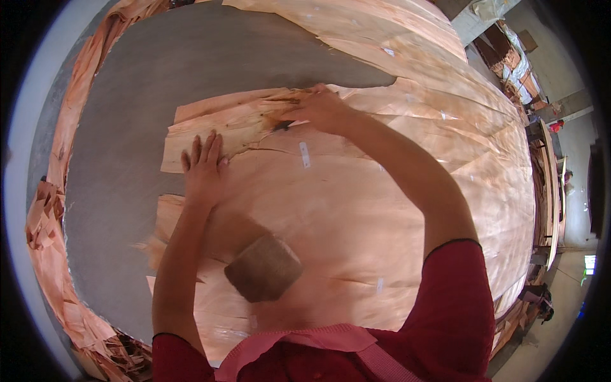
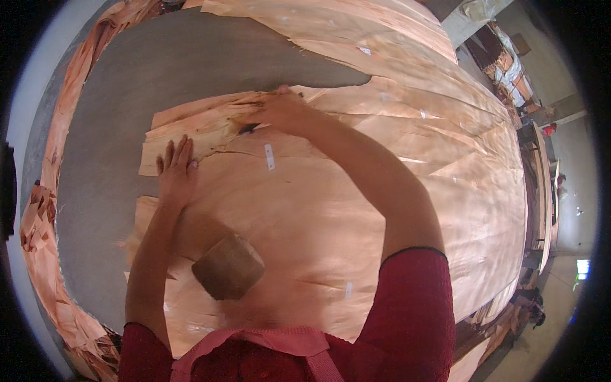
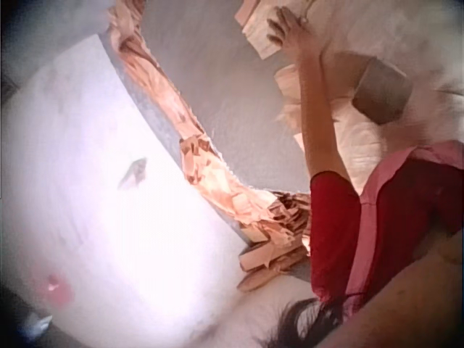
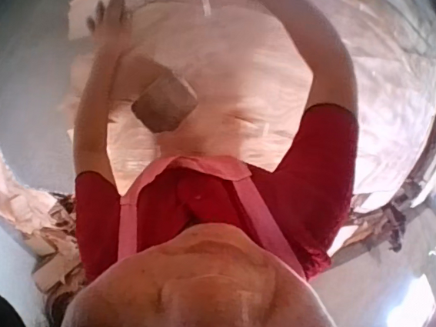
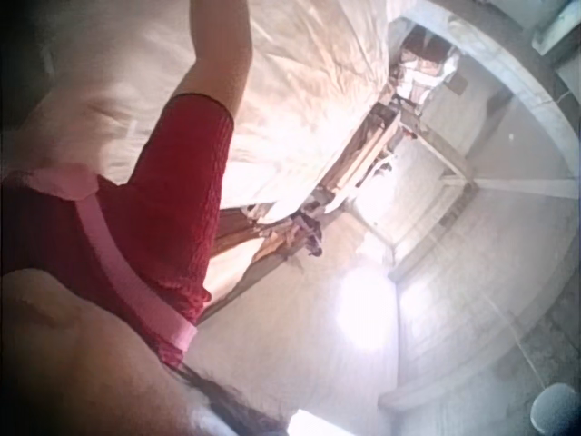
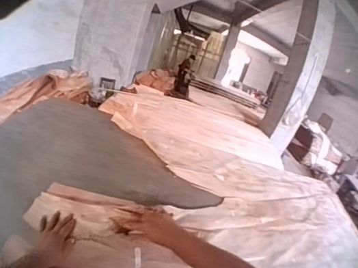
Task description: The person prepares thin wood veneer by using a knife to trim edges, applying adhesive strips to join pieces, and smoothing the surface with a block.
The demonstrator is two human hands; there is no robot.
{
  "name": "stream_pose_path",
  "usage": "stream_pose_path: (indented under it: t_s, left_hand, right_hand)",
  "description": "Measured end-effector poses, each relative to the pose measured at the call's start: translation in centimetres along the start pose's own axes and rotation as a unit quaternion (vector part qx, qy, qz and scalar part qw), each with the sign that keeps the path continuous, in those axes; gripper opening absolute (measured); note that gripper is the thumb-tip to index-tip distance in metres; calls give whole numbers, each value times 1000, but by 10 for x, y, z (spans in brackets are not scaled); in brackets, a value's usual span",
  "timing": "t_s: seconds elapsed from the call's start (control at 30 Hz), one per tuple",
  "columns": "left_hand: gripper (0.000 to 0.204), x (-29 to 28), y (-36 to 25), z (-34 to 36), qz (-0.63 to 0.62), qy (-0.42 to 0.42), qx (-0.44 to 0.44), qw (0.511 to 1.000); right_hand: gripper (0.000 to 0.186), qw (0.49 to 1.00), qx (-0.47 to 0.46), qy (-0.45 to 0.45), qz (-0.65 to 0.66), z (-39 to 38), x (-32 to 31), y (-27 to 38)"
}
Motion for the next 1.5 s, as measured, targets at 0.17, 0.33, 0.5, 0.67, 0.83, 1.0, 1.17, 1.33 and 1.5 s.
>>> stream_pose_path:
  t_s: [0.17, 0.33, 0.5, 0.67, 0.83, 1.0, 1.17, 1.33, 1.5]
  left_hand:
    - [49, -5, -4, -1, 11, 1, -6, 1000]
    - [48, -6, -5, -3, 3, -10, 0, 1000]
    - [48, -9, -8, -2, -14, -3, 0, 1000]
    - [47, -10, -8, -2, -14, -11, 4, 1000]
    - [46, -12, -2, -5, -27, -28, 3, 999]
    - [47, -9, -2, -3, -17, -46, 9, 999]
    - [48, -10, 0, -7, -12, -39, 14, 999]
    - [52, -8, 3, -5, -42, -63, 5, 997]
    - [55, -35, 14, 27, -100, -59, -58, 992]
  right_hand:
    - [48, 999, 43, -15, -14, -44, 17, -69]
    - [50, 994, 107, 30, 7, -79, 37, -135]
    - [45, 985, 173, -13, -2, -126, 43, -175]
    - [48, 940, 322, 102, -48, -175, 42, -220]
    - [48, 882, 469, 19, -37, -212, 37, -214]
    - [46, 901, 421, -46, 95, -144, 56, -161]
    - [47, 898, 438, 33, -9, -137, 72, -124]
    - [48, 881, 455, -90, 89, -240, 52, -137]
    - [28, 600, 483, -246, 588, -283, 56, -28]
Point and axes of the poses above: each hand's wrist, its own z-axis towards the middle knuckle, its own x-axis out of the palm, y = z × x, the point moved 4 cm from there along z, towards the middle knuckle, and after that the axes turned 3 degrees about y, right-handed, at the moved point
